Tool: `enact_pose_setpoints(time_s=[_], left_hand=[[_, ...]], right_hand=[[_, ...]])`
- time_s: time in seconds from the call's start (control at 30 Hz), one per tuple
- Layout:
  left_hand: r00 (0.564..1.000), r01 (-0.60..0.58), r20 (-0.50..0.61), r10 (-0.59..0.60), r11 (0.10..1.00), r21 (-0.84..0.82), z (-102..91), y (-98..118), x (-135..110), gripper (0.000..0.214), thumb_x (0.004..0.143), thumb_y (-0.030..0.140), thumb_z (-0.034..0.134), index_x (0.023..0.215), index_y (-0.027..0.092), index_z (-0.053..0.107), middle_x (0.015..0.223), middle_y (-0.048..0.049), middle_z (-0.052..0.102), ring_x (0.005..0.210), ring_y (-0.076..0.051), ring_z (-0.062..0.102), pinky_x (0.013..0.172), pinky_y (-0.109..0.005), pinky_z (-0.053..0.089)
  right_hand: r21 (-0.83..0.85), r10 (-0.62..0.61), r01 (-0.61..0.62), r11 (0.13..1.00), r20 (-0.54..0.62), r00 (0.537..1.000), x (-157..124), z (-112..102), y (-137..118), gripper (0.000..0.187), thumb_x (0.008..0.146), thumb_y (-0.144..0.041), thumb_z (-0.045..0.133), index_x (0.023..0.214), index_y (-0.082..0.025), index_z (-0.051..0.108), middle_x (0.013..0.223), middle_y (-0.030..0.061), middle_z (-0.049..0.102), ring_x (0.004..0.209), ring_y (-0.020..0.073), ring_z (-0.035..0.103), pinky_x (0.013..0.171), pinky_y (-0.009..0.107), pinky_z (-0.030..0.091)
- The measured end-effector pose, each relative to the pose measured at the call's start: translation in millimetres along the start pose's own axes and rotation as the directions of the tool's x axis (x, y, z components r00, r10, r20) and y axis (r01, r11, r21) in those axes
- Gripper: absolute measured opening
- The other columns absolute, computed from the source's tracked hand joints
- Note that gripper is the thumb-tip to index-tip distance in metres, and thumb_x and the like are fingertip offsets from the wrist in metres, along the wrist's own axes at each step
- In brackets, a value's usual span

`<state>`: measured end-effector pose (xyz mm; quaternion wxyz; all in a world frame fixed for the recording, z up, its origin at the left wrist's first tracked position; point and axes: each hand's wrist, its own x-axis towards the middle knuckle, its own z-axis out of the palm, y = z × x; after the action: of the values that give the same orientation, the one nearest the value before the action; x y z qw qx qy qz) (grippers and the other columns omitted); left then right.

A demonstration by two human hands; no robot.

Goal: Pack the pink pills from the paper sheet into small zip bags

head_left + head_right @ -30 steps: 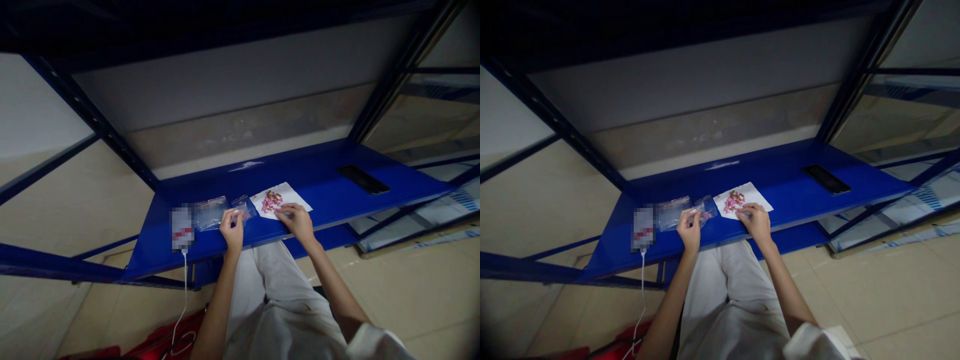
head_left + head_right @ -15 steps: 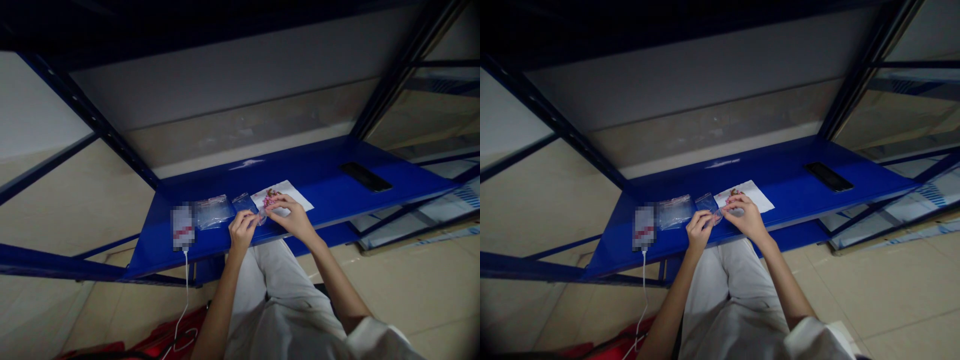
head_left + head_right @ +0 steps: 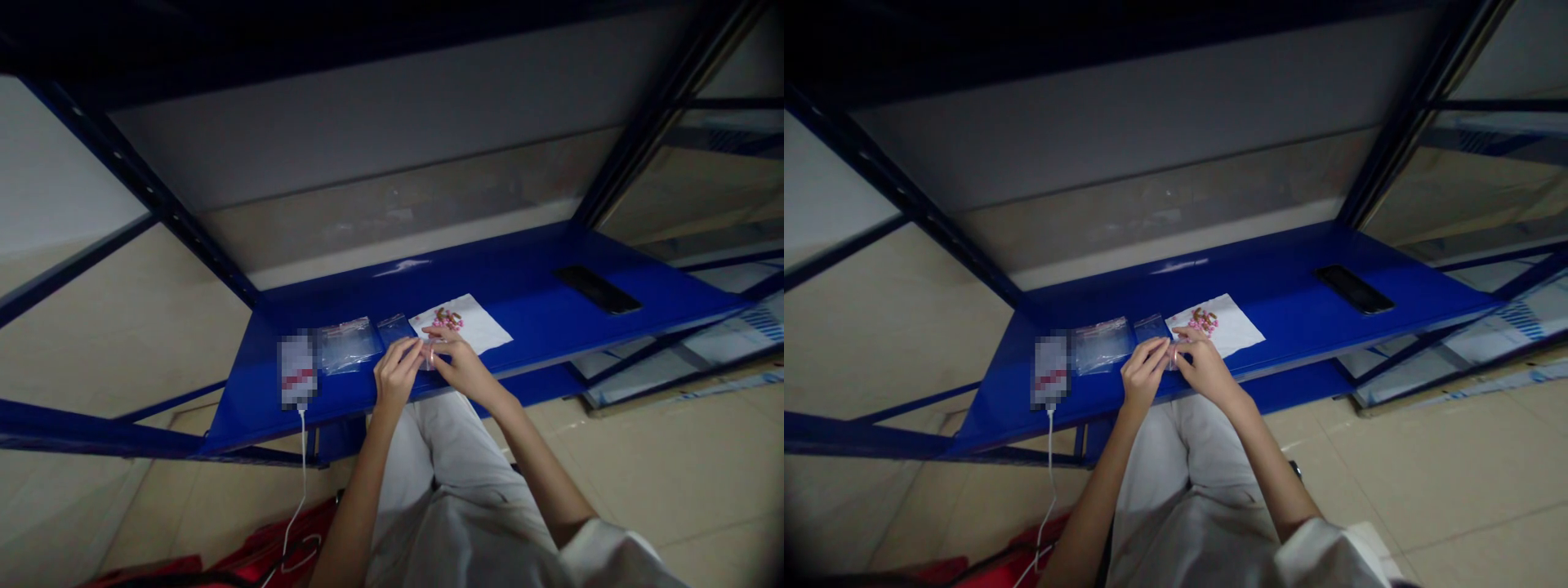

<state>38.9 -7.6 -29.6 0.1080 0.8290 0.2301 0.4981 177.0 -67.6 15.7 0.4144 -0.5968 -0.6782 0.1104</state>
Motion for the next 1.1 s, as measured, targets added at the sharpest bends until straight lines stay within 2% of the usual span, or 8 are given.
enact_pose_setpoints(time_s=[0.13,0.2,0.27,0.37,0.63,0.9,1.0,1.1], left_hand=[[0.976,0.161,-0.131,-0.176,0.980,-0.115,1.6,-5.9,0.9,0.022,0.083,0.016,0.050,0.099,0.021,0.065,0.093,-0.0051,0.066,0.090,-0.015,0.061,0.080,-0.029,0.052],[0.912,0.301,-0.220,-0.347,0.928,-0.218,3.9,-11.3,0.1,0.018,0.084,0.020,0.049,0.092,0.018,0.066,0.088,-0.0054,0.065,0.084,-0.014,0.063,0.072,-0.028,0.054],[0.822,0.418,-0.252,-0.511,0.841,-0.344,6.6,-16.1,-0.7,0.018,0.084,0.025,0.050,0.089,0.015,0.064,0.089,-0.0058,0.061,0.078,-0.014,0.063,0.060,-0.024,0.056],[0.745,0.495,-0.186,-0.640,0.718,-0.489,9.5,-18.4,-0.5,0.022,0.081,0.032,0.053,0.086,0.013,0.062,0.090,-0.0054,0.057,0.070,-0.012,0.064,0.048,-0.020,0.054],[0.660,0.518,-0.047,-0.750,0.501,-0.693,8.4,-10.5,2.9,0.023,0.079,0.037,0.054,0.083,0.014,0.052,0.068,0.0010,0.060,0.050,-0.012,0.062,0.039,-0.023,0.052],[0.636,0.538,-0.046,-0.770,0.485,-0.689,7.8,-8.2,4.8,0.023,0.077,0.037,0.057,0.077,0.016,0.048,0.061,0.0021,0.061,0.052,-0.014,0.065,0.041,-0.022,0.051],[0.667,0.547,-0.060,-0.743,0.543,-0.637,7.8,-7.1,2.8,0.020,0.078,0.035,0.056,0.078,0.016,0.049,0.060,0.0018,0.062,0.049,-0.013,0.063,0.041,-0.021,0.050],[0.739,0.523,-0.125,-0.662,0.680,-0.514,7.0,-6.8,-0.8,0.014,0.079,0.030,0.055,0.080,0.016,0.054,0.061,0.0016,0.063,0.048,-0.011,0.062,0.046,-0.021,0.051]], right_hand=[[0.138,0.082,-0.060,0.989,-0.160,0.984,2.8,-11.8,-1.0,0.019,0.083,-0.027,0.052,0.087,-0.022,0.069,0.106,0.0086,0.061,0.101,0.0206,0.056,0.085,0.036,0.045],[0.158,0.134,-0.096,0.983,-0.247,0.960,2.8,-18.0,2.6,0.019,0.083,-0.030,0.053,0.087,-0.021,0.069,0.100,0.0081,0.063,0.096,0.0199,0.058,0.080,0.033,0.047],[0.139,0.166,-0.130,0.982,-0.290,0.942,1.0,-21.7,9.8,0.019,0.081,-0.032,0.055,0.086,-0.020,0.069,0.096,0.0078,0.064,0.093,0.0200,0.059,0.075,0.032,0.048],[0.086,0.212,-0.195,0.977,-0.310,0.927,-4.2,-22.0,25.6,0.020,0.079,-0.034,0.056,0.084,-0.020,0.069,0.092,0.0077,0.067,0.089,0.0206,0.060,0.070,0.032,0.048],[-0.082,0.265,-0.296,0.952,-0.265,0.927,-22.2,-15.6,66.5,0.019,0.075,-0.029,0.058,0.084,-0.018,0.070,0.089,0.0076,0.068,0.085,0.0212,0.061,0.074,0.033,0.047],[-0.196,0.326,-0.378,0.905,-0.252,0.911,-27.5,-10.1,71.4,0.022,0.076,-0.034,0.056,0.087,-0.020,0.069,0.092,0.0059,0.066,0.085,0.0211,0.060,0.073,0.031,0.045],[-0.249,0.333,-0.403,0.881,-0.279,0.901,-25.5,-7.5,68.7,0.024,0.076,-0.037,0.056,0.089,-0.022,0.069,0.092,0.0052,0.066,0.085,0.0211,0.059,0.074,0.030,0.044],[-0.270,0.370,-0.460,0.846,-0.324,0.871,-23.3,-5.0,66.8,0.025,0.076,-0.039,0.054,0.088,-0.024,0.070,0.090,0.0041,0.065,0.082,0.0202,0.060,0.066,0.028,0.044]])
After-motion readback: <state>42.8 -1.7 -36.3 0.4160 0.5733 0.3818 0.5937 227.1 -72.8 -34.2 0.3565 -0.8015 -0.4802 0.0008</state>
